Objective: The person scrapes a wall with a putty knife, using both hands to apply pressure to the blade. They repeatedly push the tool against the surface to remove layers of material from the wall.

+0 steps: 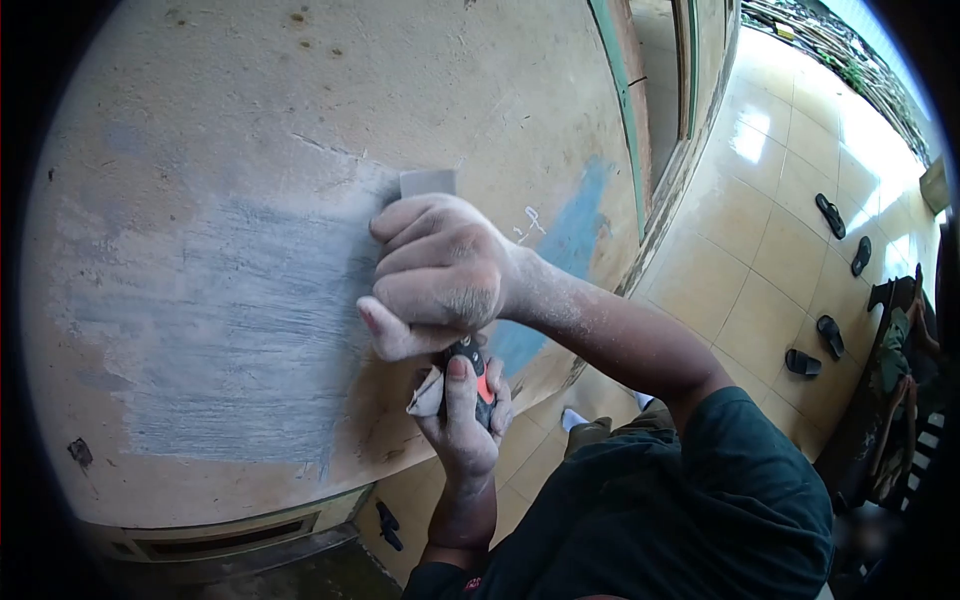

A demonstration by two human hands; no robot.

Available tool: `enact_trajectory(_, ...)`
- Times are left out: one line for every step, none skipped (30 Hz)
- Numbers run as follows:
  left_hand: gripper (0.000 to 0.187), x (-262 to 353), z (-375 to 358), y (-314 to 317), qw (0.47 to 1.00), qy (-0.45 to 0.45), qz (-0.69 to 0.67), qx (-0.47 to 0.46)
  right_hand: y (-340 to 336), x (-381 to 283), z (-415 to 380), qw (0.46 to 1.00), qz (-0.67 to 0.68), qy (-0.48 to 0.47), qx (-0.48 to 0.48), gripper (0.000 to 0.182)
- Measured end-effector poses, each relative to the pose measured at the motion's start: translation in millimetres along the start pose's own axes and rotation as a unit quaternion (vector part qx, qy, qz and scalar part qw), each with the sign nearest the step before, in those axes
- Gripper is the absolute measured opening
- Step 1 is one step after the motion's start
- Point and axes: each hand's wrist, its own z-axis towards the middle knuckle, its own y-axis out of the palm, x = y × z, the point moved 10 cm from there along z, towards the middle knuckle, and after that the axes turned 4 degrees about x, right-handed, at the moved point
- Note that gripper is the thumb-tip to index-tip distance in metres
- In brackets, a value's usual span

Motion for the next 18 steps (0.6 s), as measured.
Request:
enact_trajectory(0.025,0.1,-5.0,-2.9,1.000,0.005,-0.007,0.001,4.5,-6.7,-0.6,1.000,0.024,0.000,-0.001,0.039)
enact_trajectory(0.025,0.1,-10.7,-0.6,1.000,0.009,-0.009,-0.005,10.5,-13.9,-2.8,0.999,0.034,0.002,-0.007,0.040)
enact_trajectory(0.025,0.8,-16.6,-1.1,1.000,0.018,-0.016,0.007,12.7,-15.9,-2.4,0.999,0.034,-0.006,-0.026,0.040)
enact_trajectory(0.025,1.0,-18.9,-0.8,0.999,0.024,-0.020,0.021,14.1,-16.1,-2.9,0.998,0.034,-0.010,-0.044,0.039)
enact_trajectory(0.024,0.7,-12.4,6.1,0.999,0.037,-0.039,0.008,9.3,-10.6,-3.8,0.999,0.032,-0.009,-0.040,0.039)
enact_trajectory(0.024,-3.5,-4.3,9.5,1.000,0.010,-0.019,-0.002,0.4,-1.7,-2.6,0.999,0.016,-0.014,-0.025,0.040)
enact_trajectory(0.023,-1.3,8.7,18.5,1.000,0.015,-0.002,-0.014,-6.8,6.7,-1.7,1.000,0.003,-0.018,-0.011,0.040)
enact_trajectory(0.023,0.7,17.8,24.6,0.999,0.021,0.013,-0.025,-14.6,12.4,0.7,0.999,-0.010,-0.027,0.014,0.040)
enact_trajectory(0.021,-0.4,18.2,23.6,0.999,0.015,0.013,-0.031,-14.4,12.1,1.3,1.000,-0.010,-0.013,0.015,0.041)
enact_trajectory(0.021,1.1,14.8,20.2,0.999,0.016,0.011,-0.030,-15.4,12.2,2.4,1.000,-0.014,-0.001,0.013,0.041)
enact_trajectory(0.022,0.7,6.9,10.4,1.000,0.008,0.011,-0.008,-10.1,6.1,2.7,1.000,-0.004,0.002,0.002,0.041)
enact_trajectory(0.024,-1.0,-2.5,2.4,1.000,0.001,0.010,0.012,-1.8,-3.7,3.5,1.000,0.004,0.003,-0.010,0.041)
enact_trajectory(0.027,2.2,-15.9,-0.4,1.000,0.031,-0.005,0.003,6.1,-14.3,2.5,0.999,0.037,0.000,-0.004,0.041)
enact_trajectory(0.032,1.0,-26.4,-5.2,0.999,0.015,-0.010,0.028,14.0,-20.8,0.6,0.999,0.044,-0.005,-0.027,0.041)
enact_trajectory(0.030,0.5,-21.8,-1.7,0.999,0.017,-0.023,0.019,12.5,-17.3,2.6,0.999,0.047,-0.014,-0.021,0.041)
enact_trajectory(0.029,-0.5,-20.1,-1.0,0.999,0.016,-0.037,0.019,12.4,-15.0,2.2,0.998,0.056,-0.017,-0.014,0.041)
enact_trajectory(0.027,-2.9,-12.6,2.8,0.999,0.010,-0.028,0.016,6.5,-8.9,-0.2,0.999,0.030,-0.017,-0.009,0.041)
enact_trajectory(0.026,-2.9,1.7,9.4,1.000,0.005,-0.019,0.016,-3.0,0.8,1.0,1.000,0.008,-0.017,-0.003,0.041)
